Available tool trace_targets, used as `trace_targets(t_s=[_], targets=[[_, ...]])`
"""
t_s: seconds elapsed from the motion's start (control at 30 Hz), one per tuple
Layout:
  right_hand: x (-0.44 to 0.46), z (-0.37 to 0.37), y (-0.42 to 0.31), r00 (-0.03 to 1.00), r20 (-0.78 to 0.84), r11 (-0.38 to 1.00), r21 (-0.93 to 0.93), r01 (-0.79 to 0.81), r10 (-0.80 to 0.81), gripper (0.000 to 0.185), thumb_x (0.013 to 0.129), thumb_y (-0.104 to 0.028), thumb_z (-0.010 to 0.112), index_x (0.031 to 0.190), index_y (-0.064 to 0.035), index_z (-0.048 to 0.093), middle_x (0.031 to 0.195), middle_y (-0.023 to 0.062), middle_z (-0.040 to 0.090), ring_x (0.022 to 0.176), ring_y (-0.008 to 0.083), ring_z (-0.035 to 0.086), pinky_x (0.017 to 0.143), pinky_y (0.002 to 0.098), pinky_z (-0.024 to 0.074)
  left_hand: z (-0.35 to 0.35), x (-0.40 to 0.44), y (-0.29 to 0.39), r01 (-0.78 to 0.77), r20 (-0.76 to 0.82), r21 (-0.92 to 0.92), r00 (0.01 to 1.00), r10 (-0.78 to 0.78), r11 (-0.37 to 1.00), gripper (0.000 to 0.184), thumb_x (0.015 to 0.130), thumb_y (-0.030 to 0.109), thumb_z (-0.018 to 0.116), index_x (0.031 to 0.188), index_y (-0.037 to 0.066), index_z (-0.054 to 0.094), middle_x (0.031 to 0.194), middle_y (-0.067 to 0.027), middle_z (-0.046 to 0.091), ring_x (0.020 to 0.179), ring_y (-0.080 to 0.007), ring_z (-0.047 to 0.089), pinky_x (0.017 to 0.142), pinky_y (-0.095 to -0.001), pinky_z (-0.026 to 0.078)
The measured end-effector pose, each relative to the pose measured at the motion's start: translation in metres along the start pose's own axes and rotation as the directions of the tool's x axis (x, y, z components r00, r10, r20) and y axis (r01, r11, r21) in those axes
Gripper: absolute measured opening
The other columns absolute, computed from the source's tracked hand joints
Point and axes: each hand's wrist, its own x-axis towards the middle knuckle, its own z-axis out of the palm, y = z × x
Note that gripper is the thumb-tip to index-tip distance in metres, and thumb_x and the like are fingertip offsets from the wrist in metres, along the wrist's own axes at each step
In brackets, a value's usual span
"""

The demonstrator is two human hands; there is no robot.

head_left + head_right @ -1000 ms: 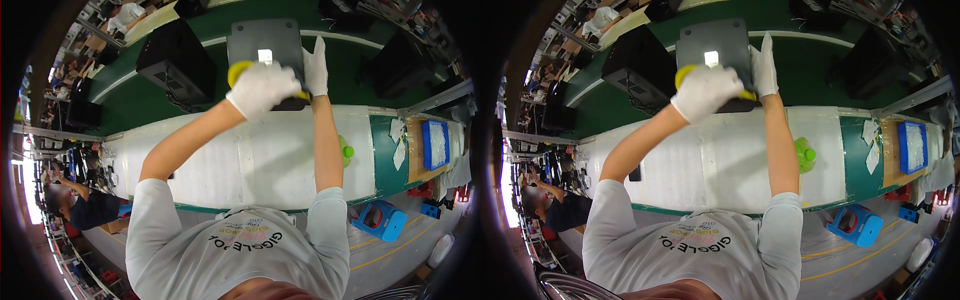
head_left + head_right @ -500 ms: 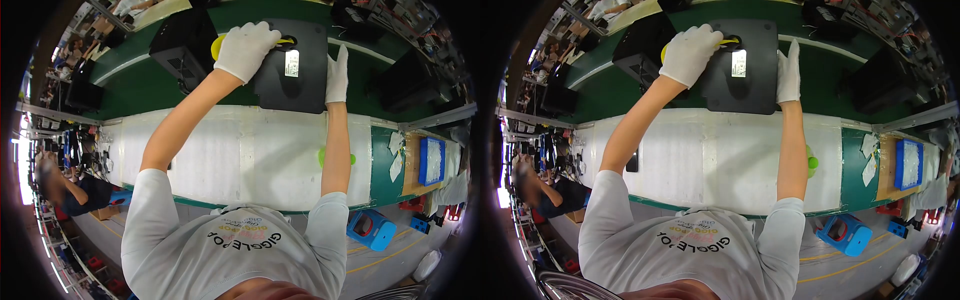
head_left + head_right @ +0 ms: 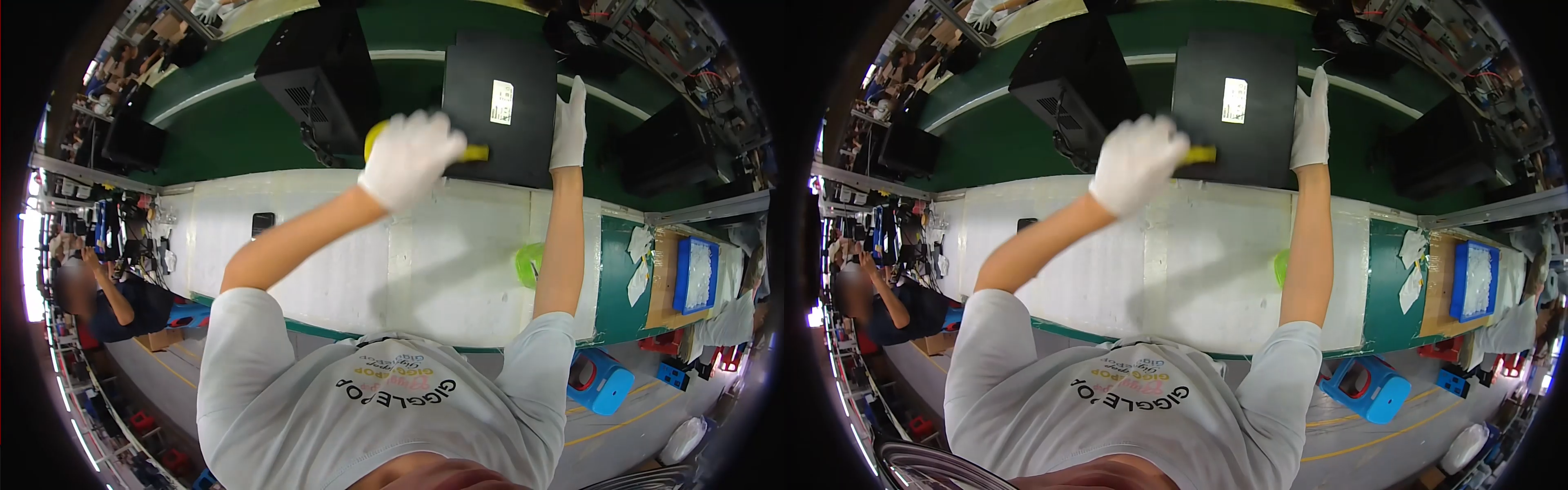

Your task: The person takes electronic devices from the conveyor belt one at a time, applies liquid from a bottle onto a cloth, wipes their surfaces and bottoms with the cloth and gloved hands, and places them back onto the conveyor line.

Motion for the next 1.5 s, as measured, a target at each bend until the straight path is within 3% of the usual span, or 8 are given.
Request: trace_targets(t_s=[0.1,0.4,0.87,0.93,1.07,1.2,1.37,1.5], targets=[[0.042,-0.025,0.016,0.961,0.016,0.935,-0.227,0.273,-0.277,0.053,0.100,-0.028,0.039,0.143,0.0003,0.030,0.136,0.0129,0.048,0.115,0.0177,0.050,0.100,0.0270,0.0363,0.010,-0.057,0.013,0.029,0.066,-0.204,0.998,-0.016,0.979,0.015,0.071,0.008,0.060,0.084,0.012,0.052,0.078,-0.0047,0.048,0.073,-0.0225,0.053,0.062,-0.0343,0.043],[0.133,-0.020,-0.011,0.999,-0.029,0.850,-0.524,-0.050,0.042,0.057,0.083,-0.046,0.067,0.114,0.0021,0.062,0.102,0.0097,0.065,0.089,0.0179,0.062,0.079,0.0286,0.0478,0.015,-0.186,-0.014,0.675,0.176,-0.182,0.738,-0.652,0.715,0.014,0.079,0.010,0.066,0.090,0.011,0.056,0.086,-0.0089,0.055,0.078,-0.0313,0.058,0.067,-0.0411,0.047],[0.081,0.026,-0.007,0.685,0.014,0.253,-0.924,0.288,-0.729,0.051,0.089,-0.038,0.056,0.123,-0.0002,0.056,0.122,0.0170,0.058,0.114,0.0282,0.055,0.096,0.0364,0.0414,0.054,-0.360,-0.013,0.838,0.210,0.306,0.404,-0.890,0.452,0.042,0.078,0.034,0.068,0.106,0.003,0.059,0.105,-0.0174,0.059,0.094,-0.0336,0.060,0.083,-0.0437,0.047],[0.061,0.042,0.001,0.546,0.201,0.076,-0.894,0.441,-0.813,0.048,0.089,-0.035,0.057,0.121,0.0006,0.057,0.119,0.0185,0.058,0.109,0.0282,0.057,0.094,0.0355,0.0426,0.012,-0.306,-0.042,0.850,0.760,0.374,-0.052,-0.647,0.371,0.059,0.075,0.043,0.069,0.117,0.003,0.057,0.116,-0.0192,0.059,0.105,-0.0347,0.057,0.090,-0.0410,0.045],[0.027,0.086,0.031,0.489,0.408,0.036,-0.739,0.673,-0.771,0.038,0.090,-0.027,0.060,0.117,-0.0015,0.059,0.114,0.0149,0.061,0.098,0.0242,0.060,0.088,0.0330,0.0460,-0.002,-0.234,-0.113,0.858,0.266,-0.124,0.513,-0.816,0.498,0.057,0.085,0.041,0.060,0.125,0.001,0.052,0.125,-0.0225,0.053,0.116,-0.0366,0.050,0.098,-0.0400,0.041],[0.013,0.123,0.070,0.647,0.462,0.256,-0.657,0.709,-0.606,0.037,0.090,-0.027,0.060,0.118,-0.0020,0.059,0.111,0.0149,0.063,0.100,0.0219,0.061,0.088,0.0315,0.0467,-0.002,-0.109,-0.191,0.712,-0.004,-0.626,0.405,-0.914,0.318,0.065,0.085,0.039,0.062,0.129,-0.005,0.046,0.131,-0.0208,0.051,0.125,-0.0312,0.046,0.103,-0.0342,0.036],[0.009,0.133,0.103,0.824,0.430,0.408,-0.722,0.559,-0.369,0.046,0.089,-0.031,0.060,0.125,-0.0018,0.054,0.116,0.0176,0.061,0.098,0.0219,0.062,0.088,0.0302,0.0464,0.020,-0.039,-0.231,0.391,0.399,-0.890,0.412,-0.819,-0.236,0.069,0.082,0.037,0.067,0.132,-0.003,0.045,0.129,-0.0139,0.053,0.118,-0.0217,0.049,0.101,-0.0303,0.034],[0.013,0.129,0.111,0.876,0.433,0.558,-0.682,0.472,-0.212,0.054,0.090,-0.033,0.059,0.132,-0.0003,0.048,0.124,0.0171,0.058,0.107,0.0199,0.058,0.094,0.0286,0.0428,0.039,-0.042,-0.217,0.293,0.249,-0.947,0.402,-0.881,-0.134,0.064,0.081,0.027,0.067,0.134,-0.001,0.045,0.121,-0.0132,0.058,0.107,-0.0204,0.056,0.094,-0.0301,0.042]])
